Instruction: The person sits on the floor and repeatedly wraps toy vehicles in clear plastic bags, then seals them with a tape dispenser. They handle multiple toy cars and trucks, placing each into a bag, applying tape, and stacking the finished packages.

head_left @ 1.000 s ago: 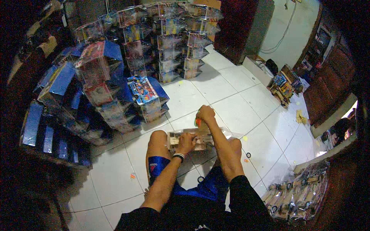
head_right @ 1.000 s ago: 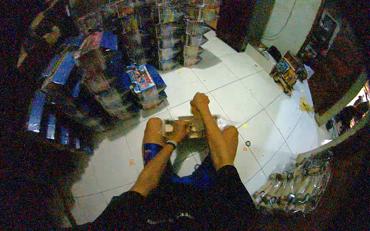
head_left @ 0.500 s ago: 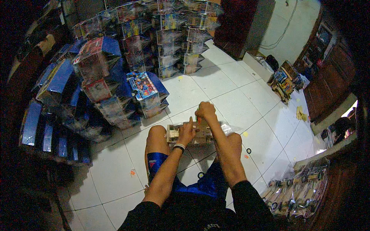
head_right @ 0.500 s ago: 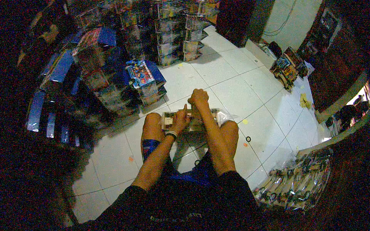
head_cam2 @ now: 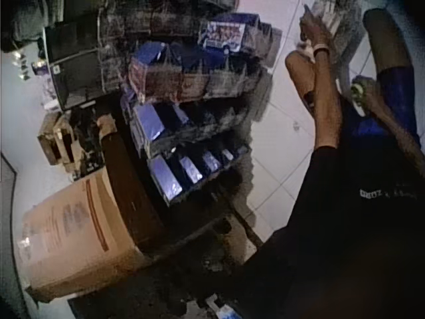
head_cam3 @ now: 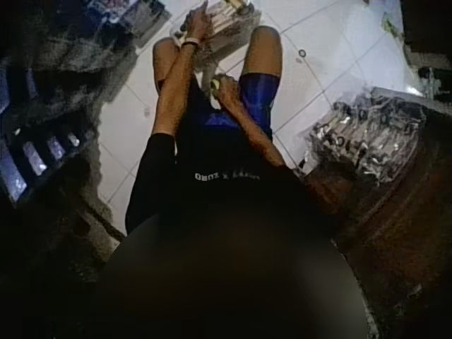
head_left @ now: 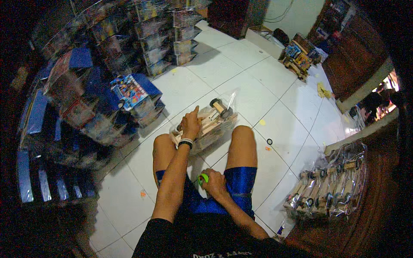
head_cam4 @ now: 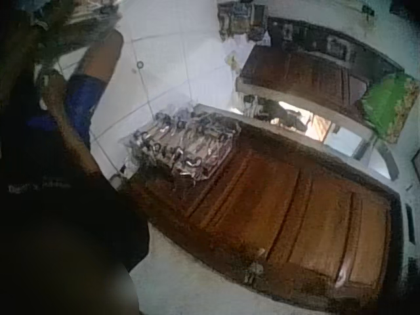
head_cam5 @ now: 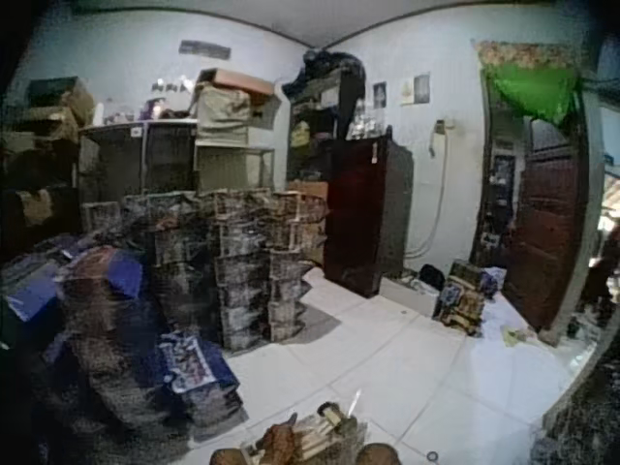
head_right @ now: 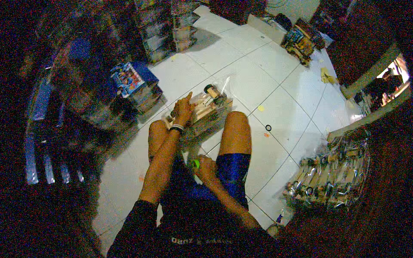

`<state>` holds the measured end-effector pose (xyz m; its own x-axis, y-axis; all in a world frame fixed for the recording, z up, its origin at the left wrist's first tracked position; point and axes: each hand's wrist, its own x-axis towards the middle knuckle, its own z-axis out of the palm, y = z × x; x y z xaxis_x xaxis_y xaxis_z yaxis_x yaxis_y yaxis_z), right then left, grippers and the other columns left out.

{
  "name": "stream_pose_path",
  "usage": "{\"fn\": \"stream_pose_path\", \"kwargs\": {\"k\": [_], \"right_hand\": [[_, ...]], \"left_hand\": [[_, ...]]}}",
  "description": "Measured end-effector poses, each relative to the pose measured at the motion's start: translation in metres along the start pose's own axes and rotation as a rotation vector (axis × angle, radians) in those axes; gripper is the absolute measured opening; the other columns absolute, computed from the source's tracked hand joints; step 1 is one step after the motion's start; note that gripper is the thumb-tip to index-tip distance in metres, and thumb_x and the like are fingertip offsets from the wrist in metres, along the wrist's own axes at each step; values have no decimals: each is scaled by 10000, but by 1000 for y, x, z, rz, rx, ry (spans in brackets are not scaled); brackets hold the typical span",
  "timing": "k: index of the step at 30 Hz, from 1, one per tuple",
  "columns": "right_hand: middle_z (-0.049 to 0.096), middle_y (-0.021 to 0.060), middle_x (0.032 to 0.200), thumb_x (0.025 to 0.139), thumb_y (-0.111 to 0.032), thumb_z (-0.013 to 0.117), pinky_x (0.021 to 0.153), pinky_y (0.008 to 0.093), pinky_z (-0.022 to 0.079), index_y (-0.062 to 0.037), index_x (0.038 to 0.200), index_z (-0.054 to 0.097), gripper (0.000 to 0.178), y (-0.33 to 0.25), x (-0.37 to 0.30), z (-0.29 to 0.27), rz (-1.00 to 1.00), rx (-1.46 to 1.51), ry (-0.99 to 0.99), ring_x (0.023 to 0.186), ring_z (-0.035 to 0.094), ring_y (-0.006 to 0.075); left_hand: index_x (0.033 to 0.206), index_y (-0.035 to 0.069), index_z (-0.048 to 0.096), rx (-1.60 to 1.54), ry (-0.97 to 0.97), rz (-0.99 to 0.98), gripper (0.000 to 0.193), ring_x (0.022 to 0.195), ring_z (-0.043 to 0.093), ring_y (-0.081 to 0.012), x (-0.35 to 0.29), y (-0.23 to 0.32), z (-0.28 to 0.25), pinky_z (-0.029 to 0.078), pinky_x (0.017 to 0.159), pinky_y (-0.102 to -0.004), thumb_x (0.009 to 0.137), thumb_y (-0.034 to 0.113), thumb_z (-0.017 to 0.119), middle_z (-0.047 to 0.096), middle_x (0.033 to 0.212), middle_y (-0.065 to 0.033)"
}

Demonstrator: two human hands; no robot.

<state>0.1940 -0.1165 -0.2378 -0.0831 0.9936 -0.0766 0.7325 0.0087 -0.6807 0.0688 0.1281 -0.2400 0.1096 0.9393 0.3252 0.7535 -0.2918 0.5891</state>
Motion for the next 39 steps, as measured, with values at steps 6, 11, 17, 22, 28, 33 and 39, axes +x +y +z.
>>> {"fn": "stream_pose_path", "kwargs": {"k": [6, 11, 17, 22, 28, 33, 39], "right_hand": [[735, 174, 1040, 806, -70, 699, 833, 423, 581, -77, 1061, 759, 262, -17, 39, -100, -110, 256, 335, 912, 707, 379], [767, 142, 1057, 813, -2, 644, 869, 362, 571, -49, 1143, 750, 349, -24, 102, -201, -135, 207, 488, 926, 735, 273], [769, 104, 1003, 839, -92, 673, 873, 338, 573, -25, 1161, 742, 336, -28, 193, -236, -167, 405, 165, 921, 718, 184], [738, 76, 936, 847, -106, 635, 708, 273, 534, 30, 1169, 729, 361, -35, 237, -225, -111, 524, -15, 766, 662, 143], [746, 117, 928, 858, -203, 637, 684, 306, 557, 51, 1092, 740, 360, -9, 283, -199, 6, 715, -279, 780, 712, 206], [727, 155, 906, 785, -330, 710, 662, 372, 595, 77, 1028, 715, 474, 14, 338, -156, -120, 535, -308, 754, 715, 234], [738, 242, 1106, 715, -388, 702, 896, 469, 594, -57, 1027, 772, 460, -25, 344, -86, 45, -482, -140, 1043, 728, 386]], "left_hand": [[1280, 4, 668, 5, -95, -163, 531, 914, 708, -432, -6, -5, 4, 564, 839, -495, 857, 301, 788, 733, 967, -259], [1105, 21, 747, -216, -79, -218, 349, 819, 713, -393, -30, -18, -16, 557, 782, -487, 830, 234, 769, 722, 752, -191], [1124, 33, 689, -111, 2, -66, 353, 945, 677, -383, -62, 11, -11, 543, 852, -481, 827, 201, 780, 710, 940, -204], [1143, 14, 658, -205, -59, -171, 401, 892, 687, -391, -65, 21, -14, 552, 781, -481, 832, 215, 812, 700, 886, -210], [1194, -59, 617, -243, 70, -11, 442, 797, 673, -397, -75, 13, -2, 523, 709, -485, 833, 139, 777, 660, 812, -236], [1252, -98, 597, -323, 109, -16, 495, 803, 673, -409, -80, 6, 23, 522, 705, -490, 820, 98, 739, 645, 790, -256], [1081, -50, 617, -189, 100, -85, 501, 861, 663, -454, -81, 7, 27, 545, 765, -519, 747, 217, 880, 682, 864, -249]]}}
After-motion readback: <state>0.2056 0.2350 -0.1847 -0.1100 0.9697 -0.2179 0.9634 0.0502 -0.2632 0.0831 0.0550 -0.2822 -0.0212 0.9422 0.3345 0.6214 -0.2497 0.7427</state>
